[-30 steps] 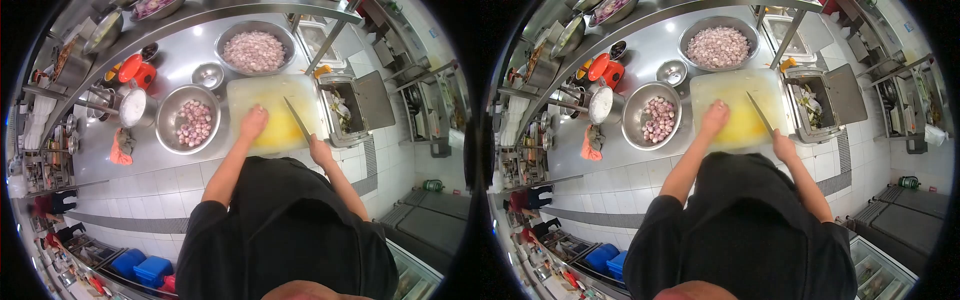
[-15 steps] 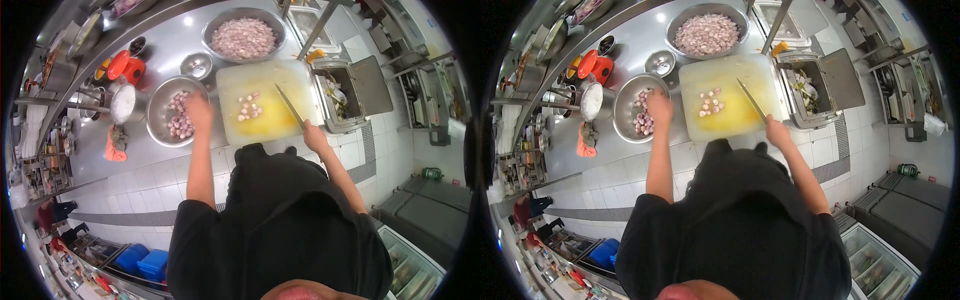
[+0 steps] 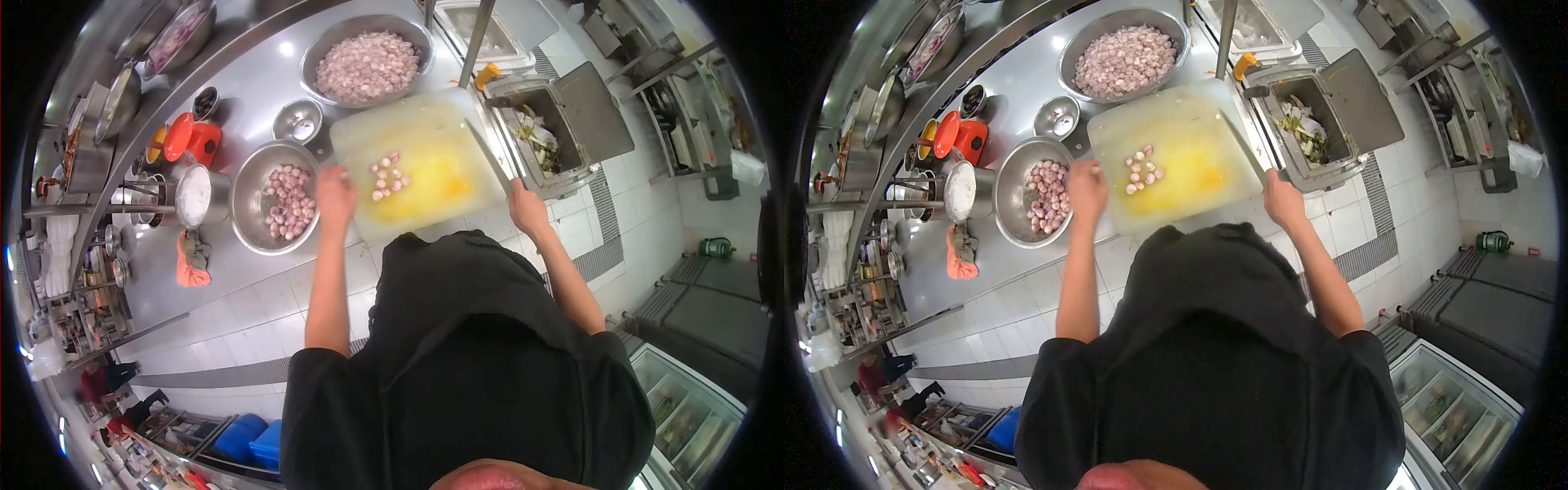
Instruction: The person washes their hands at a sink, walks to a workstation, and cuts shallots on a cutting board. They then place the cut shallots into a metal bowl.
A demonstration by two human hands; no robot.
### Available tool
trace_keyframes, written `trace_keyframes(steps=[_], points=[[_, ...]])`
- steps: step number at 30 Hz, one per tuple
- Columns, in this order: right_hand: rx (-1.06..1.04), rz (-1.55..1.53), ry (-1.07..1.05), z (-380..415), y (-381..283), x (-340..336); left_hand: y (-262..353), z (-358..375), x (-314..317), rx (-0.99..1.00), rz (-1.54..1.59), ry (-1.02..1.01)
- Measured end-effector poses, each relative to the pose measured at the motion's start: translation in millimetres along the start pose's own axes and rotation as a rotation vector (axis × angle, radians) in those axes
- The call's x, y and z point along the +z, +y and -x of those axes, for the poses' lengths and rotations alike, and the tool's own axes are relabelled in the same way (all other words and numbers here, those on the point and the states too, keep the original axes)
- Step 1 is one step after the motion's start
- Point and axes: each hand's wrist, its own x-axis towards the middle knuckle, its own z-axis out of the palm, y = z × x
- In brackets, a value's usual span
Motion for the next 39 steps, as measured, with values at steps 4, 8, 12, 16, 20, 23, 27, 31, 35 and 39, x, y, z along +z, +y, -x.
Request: trace_keyframes(steps=[4, 8, 12, 16, 20, 23, 27, 31, 35, 39], points=[[-0.153, 0.059, -0.116, 17.4, -9.7, 15.2, 6.2, 23.6, 50.2, -0.09, 0.062, -0.133], [-0.082, 0.086, -0.256, 18.1, -24.2, 20.0, 42.2, 7.4, 42.1, 0.038, -0.054, 0.046], [-0.045, 0.046, -0.262, 16.4, -26.3, 18.4, 44.0, -39.1, 94.6, 0.227, -0.112, -0.235], [-0.076, -0.023, -0.213, 16.6, -16.9, 24.2, 52.1, -46.0, 128.9, 0.262, -0.141, -0.385], [-0.124, -0.032, -0.184, 28.2, -23.3, 16.9, 78.4, -16.6, 136.3, 0.242, 0.079, -0.433], [-0.184, 0.001, -0.186, 32.3, -17.8, 27.9, 99.9, 9.8, 126.1, 0.017, 0.35, -0.496], [-0.217, 0.045, -0.149, 27.5, -14.4, 38.8, 107.6, 22.9, 127.5, 0.027, 0.391, -0.371], [-0.297, 0.125, -0.112, 32.3, -17.0, 23.1, 113.1, 18.6, 133.5, 0.045, 0.42, -0.346], [-0.343, 0.176, -0.059, 38.0, -21.6, 15.9, 112.6, 18.5, 136.8, 0.029, 0.405, -0.34], [-0.363, 0.104, -0.059, 27.5, -16.1, 22.3, 116.1, 19.6, 136.9, 0.005, 0.415, -0.312]])
